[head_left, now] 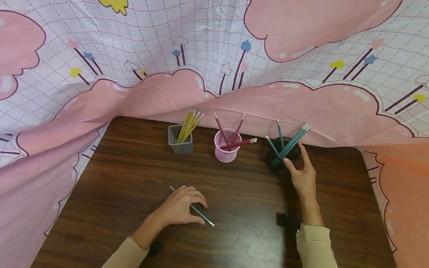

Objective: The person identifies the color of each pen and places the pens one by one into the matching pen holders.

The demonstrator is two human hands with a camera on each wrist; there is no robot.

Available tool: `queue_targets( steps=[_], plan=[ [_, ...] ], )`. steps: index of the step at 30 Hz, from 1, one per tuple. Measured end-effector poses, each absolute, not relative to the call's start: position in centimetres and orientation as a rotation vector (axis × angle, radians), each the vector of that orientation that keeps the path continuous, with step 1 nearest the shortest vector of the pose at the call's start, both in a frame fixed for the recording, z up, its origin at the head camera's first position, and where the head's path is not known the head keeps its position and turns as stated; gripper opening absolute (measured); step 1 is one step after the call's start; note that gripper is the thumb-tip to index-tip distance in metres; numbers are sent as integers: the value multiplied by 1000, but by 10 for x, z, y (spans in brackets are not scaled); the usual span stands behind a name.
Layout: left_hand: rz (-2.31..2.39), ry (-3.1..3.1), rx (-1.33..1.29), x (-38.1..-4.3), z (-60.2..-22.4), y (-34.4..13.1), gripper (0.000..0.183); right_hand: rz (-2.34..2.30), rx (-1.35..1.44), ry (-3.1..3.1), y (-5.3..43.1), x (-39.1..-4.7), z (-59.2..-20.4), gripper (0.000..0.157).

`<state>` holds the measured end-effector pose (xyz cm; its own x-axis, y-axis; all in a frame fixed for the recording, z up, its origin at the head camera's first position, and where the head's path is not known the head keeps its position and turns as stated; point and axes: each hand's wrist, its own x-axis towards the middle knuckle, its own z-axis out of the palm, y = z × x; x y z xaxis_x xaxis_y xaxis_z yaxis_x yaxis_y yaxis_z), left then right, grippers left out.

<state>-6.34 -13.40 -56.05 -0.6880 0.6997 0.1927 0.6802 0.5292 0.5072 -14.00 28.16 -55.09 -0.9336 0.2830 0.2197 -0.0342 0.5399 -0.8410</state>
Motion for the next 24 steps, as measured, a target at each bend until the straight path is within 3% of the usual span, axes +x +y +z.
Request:
queue_targets(
  steps=[12,24],
  plan=[
    [842,2697,1349,-65,-568,-136,15,1333,-208,-2467,282,-139,-549,68],
    [899,2674,1340,-62,-566,-134,12,1317,-219,-2461,282,-140,-552,68]
  ],
)
